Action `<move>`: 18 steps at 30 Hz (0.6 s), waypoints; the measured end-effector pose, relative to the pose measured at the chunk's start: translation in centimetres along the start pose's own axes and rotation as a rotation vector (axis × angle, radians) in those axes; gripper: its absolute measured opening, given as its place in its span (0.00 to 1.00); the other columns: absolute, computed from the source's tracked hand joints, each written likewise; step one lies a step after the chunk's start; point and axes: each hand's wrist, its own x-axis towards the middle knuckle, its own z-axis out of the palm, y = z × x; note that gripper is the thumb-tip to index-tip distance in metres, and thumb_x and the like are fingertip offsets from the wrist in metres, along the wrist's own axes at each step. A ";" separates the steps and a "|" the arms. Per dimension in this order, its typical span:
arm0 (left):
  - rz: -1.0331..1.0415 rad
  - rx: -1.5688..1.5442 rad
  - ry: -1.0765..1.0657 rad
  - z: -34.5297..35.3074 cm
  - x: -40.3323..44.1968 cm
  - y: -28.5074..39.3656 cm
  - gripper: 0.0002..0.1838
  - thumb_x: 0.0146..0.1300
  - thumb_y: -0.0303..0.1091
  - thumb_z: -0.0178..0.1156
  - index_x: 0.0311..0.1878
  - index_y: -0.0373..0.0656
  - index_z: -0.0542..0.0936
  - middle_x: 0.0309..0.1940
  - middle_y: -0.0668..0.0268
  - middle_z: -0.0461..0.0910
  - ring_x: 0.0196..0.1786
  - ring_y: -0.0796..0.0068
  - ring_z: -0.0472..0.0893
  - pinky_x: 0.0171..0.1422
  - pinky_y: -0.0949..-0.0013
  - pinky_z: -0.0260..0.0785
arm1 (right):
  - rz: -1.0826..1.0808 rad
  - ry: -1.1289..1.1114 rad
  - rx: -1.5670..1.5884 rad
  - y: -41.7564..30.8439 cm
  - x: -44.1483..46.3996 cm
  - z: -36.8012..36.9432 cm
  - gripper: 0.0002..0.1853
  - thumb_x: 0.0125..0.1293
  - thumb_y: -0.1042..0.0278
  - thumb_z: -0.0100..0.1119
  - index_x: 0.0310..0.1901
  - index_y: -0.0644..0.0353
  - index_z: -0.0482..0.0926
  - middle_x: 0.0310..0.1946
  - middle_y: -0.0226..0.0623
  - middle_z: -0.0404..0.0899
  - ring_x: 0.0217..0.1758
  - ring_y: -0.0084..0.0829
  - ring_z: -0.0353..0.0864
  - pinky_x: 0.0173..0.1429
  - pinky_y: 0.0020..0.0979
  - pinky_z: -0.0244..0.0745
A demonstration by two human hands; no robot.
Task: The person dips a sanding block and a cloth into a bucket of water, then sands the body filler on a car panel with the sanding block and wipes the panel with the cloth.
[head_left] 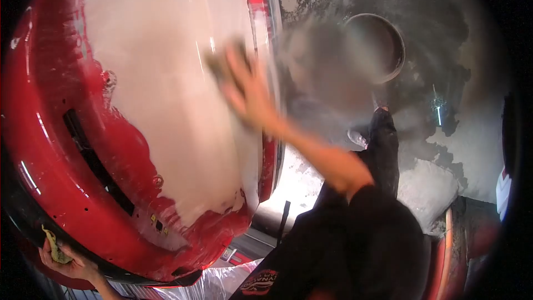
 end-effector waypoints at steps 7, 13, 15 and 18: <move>-0.008 -0.020 0.011 0.3 -0.5 -1.2 0.21 0.77 0.34 0.60 0.67 0.35 0.71 0.62 0.57 0.77 0.67 0.59 0.73 0.77 0.56 0.60 | 0.081 0.016 -0.016 0.0 7.3 -0.7 0.40 0.70 0.55 0.64 0.81 0.42 0.58 0.58 0.59 0.69 0.60 0.60 0.72 0.61 0.51 0.75; 0.020 0.108 -0.010 0.1 -0.2 -0.9 0.23 0.78 0.37 0.59 0.68 0.36 0.69 0.61 0.57 0.78 0.67 0.55 0.73 0.78 0.50 0.61 | 0.010 -0.052 0.010 -4.5 -12.0 0.0 0.41 0.69 0.56 0.66 0.81 0.50 0.61 0.69 0.67 0.62 0.69 0.66 0.66 0.72 0.55 0.67; -0.008 0.027 0.002 0.1 0.0 -0.7 0.22 0.77 0.35 0.60 0.68 0.36 0.71 0.62 0.57 0.77 0.67 0.56 0.74 0.77 0.52 0.61 | 0.030 -0.010 -0.028 -2.2 -3.8 0.2 0.41 0.68 0.56 0.67 0.81 0.50 0.61 0.63 0.66 0.67 0.64 0.65 0.70 0.68 0.53 0.71; -0.012 0.012 -0.007 0.0 -0.2 -1.2 0.22 0.77 0.34 0.61 0.67 0.36 0.71 0.62 0.56 0.77 0.65 0.58 0.75 0.75 0.55 0.62 | 0.122 0.087 -0.032 1.4 13.3 -0.8 0.36 0.71 0.51 0.64 0.77 0.47 0.64 0.54 0.62 0.70 0.55 0.61 0.77 0.55 0.54 0.76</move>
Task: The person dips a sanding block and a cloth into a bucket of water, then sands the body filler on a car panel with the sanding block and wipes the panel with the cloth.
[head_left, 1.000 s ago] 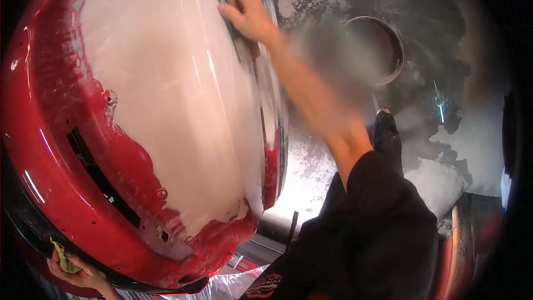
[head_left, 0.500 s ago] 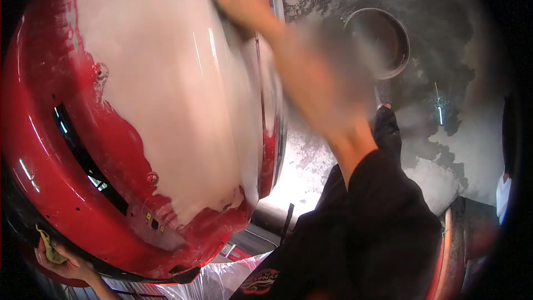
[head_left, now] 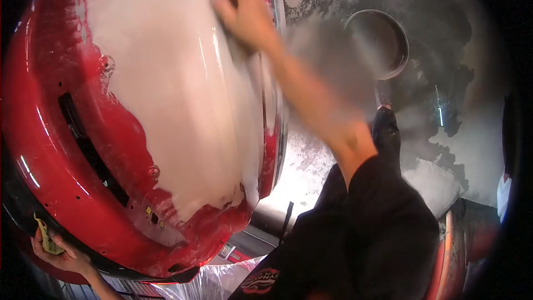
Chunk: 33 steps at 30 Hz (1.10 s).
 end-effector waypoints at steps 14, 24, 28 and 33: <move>-0.094 -0.089 -0.015 0.1 -0.9 -0.5 0.21 0.79 0.36 0.59 0.68 0.36 0.72 0.63 0.57 0.76 0.64 0.61 0.77 0.73 0.59 0.66 | -0.128 -0.038 0.032 0.5 -7.6 0.6 0.39 0.70 0.52 0.65 0.79 0.47 0.62 0.61 0.64 0.67 0.60 0.62 0.73 0.63 0.51 0.75; 0.011 0.014 -0.008 -0.1 -0.9 -2.1 0.21 0.79 0.36 0.58 0.68 0.36 0.71 0.64 0.58 0.77 0.67 0.61 0.75 0.76 0.57 0.64 | -0.096 -0.207 0.020 -0.9 -28.0 -0.8 0.42 0.69 0.59 0.66 0.82 0.48 0.58 0.70 0.67 0.60 0.71 0.68 0.66 0.74 0.54 0.67; -0.032 0.020 -0.027 -0.3 -1.2 -1.5 0.23 0.79 0.34 0.58 0.71 0.36 0.69 0.66 0.57 0.75 0.72 0.59 0.72 0.79 0.56 0.60 | -0.078 -0.197 0.093 -0.7 -19.2 -0.9 0.42 0.68 0.58 0.67 0.82 0.47 0.59 0.70 0.70 0.59 0.71 0.69 0.67 0.73 0.53 0.69; -0.030 0.045 -0.010 -0.4 -0.8 -0.3 0.21 0.80 0.34 0.57 0.70 0.37 0.69 0.66 0.56 0.74 0.70 0.61 0.72 0.78 0.57 0.60 | -0.013 -0.067 -0.061 0.0 5.1 -0.7 0.40 0.72 0.45 0.60 0.80 0.48 0.59 0.57 0.66 0.69 0.56 0.65 0.77 0.61 0.51 0.77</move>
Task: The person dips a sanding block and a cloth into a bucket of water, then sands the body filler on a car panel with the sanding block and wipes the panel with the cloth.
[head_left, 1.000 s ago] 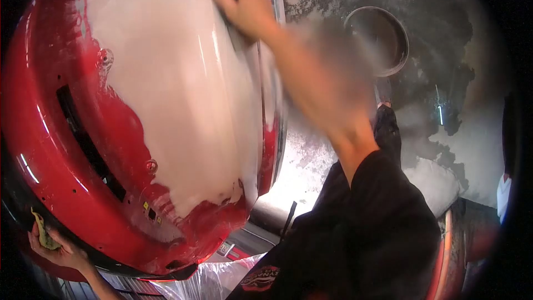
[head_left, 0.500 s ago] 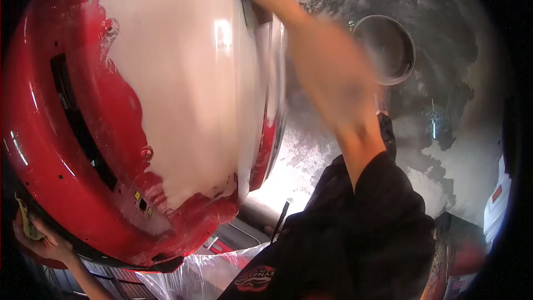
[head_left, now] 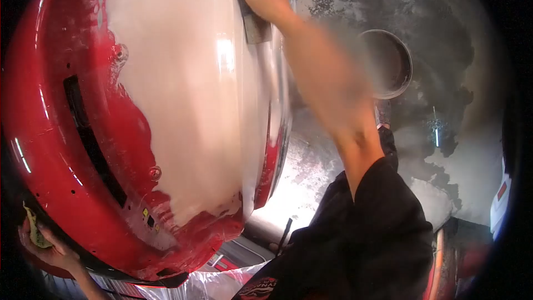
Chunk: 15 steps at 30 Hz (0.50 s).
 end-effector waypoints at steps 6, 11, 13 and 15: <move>0.000 0.000 0.023 0.7 0.3 0.6 0.22 0.77 0.34 0.59 0.68 0.33 0.70 0.61 0.55 0.76 0.71 0.52 0.70 0.76 0.52 0.59 | -0.137 -0.079 0.019 -2.6 -25.7 1.1 0.43 0.70 0.53 0.64 0.83 0.44 0.56 0.67 0.64 0.63 0.67 0.64 0.68 0.72 0.55 0.68; -0.017 0.055 -0.004 0.3 0.1 1.1 0.21 0.76 0.31 0.58 0.67 0.34 0.70 0.63 0.54 0.74 0.73 0.48 0.68 0.77 0.48 0.58 | -0.080 -0.031 0.075 -1.3 -15.2 1.7 0.43 0.70 0.53 0.63 0.83 0.44 0.54 0.64 0.65 0.66 0.63 0.66 0.72 0.66 0.56 0.72; -0.020 0.066 0.002 0.6 0.1 1.3 0.20 0.76 0.31 0.57 0.66 0.34 0.71 0.63 0.54 0.74 0.74 0.48 0.67 0.77 0.47 0.58 | -0.040 0.031 0.022 -0.9 -2.3 1.0 0.40 0.70 0.51 0.63 0.80 0.48 0.58 0.60 0.64 0.69 0.60 0.63 0.76 0.59 0.54 0.77; 0.006 0.078 -0.020 0.2 0.2 1.0 0.19 0.76 0.32 0.57 0.65 0.34 0.71 0.63 0.53 0.73 0.74 0.48 0.67 0.77 0.46 0.57 | 0.069 0.008 0.053 -2.2 4.3 -0.9 0.39 0.71 0.50 0.63 0.79 0.48 0.61 0.57 0.63 0.70 0.60 0.63 0.76 0.59 0.54 0.76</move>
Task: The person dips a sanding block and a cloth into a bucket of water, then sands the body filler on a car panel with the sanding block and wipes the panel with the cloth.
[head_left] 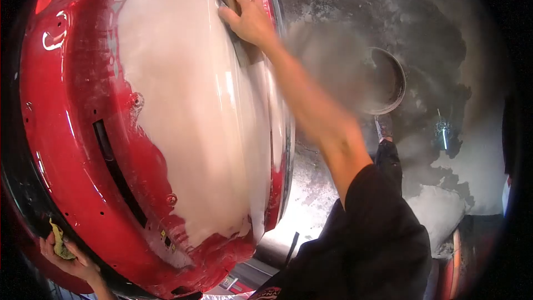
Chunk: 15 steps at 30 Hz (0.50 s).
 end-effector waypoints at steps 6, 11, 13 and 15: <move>-0.041 -0.048 0.032 0.3 0.0 0.6 0.19 0.75 0.30 0.58 0.64 0.34 0.72 0.61 0.54 0.75 0.73 0.46 0.67 0.77 0.46 0.57 | -0.190 -0.066 -0.024 0.9 -18.8 1.2 0.42 0.71 0.49 0.63 0.83 0.44 0.56 0.61 0.63 0.65 0.63 0.65 0.70 0.66 0.54 0.73; -0.009 -0.105 0.041 0.6 -0.3 -0.1 0.21 0.76 0.30 0.59 0.67 0.33 0.70 0.62 0.52 0.75 0.72 0.49 0.69 0.75 0.50 0.59 | -0.093 -0.029 -0.021 1.3 -8.9 1.6 0.43 0.70 0.48 0.63 0.82 0.47 0.56 0.60 0.67 0.68 0.61 0.67 0.74 0.65 0.53 0.74; -0.119 -0.191 0.080 0.9 0.1 0.9 0.20 0.75 0.30 0.60 0.65 0.33 0.71 0.58 0.53 0.74 0.69 0.50 0.70 0.74 0.51 0.60 | -0.058 -0.014 0.013 0.9 1.0 0.4 0.42 0.70 0.47 0.63 0.80 0.48 0.58 0.58 0.68 0.70 0.59 0.67 0.76 0.64 0.52 0.75; -0.254 -0.286 0.115 1.6 1.4 2.5 0.17 0.74 0.29 0.61 0.61 0.33 0.72 0.53 0.56 0.74 0.67 0.51 0.69 0.73 0.50 0.59 | -0.041 0.001 0.019 0.8 2.9 -0.9 0.41 0.70 0.47 0.63 0.80 0.46 0.60 0.56 0.67 0.71 0.58 0.66 0.76 0.63 0.52 0.75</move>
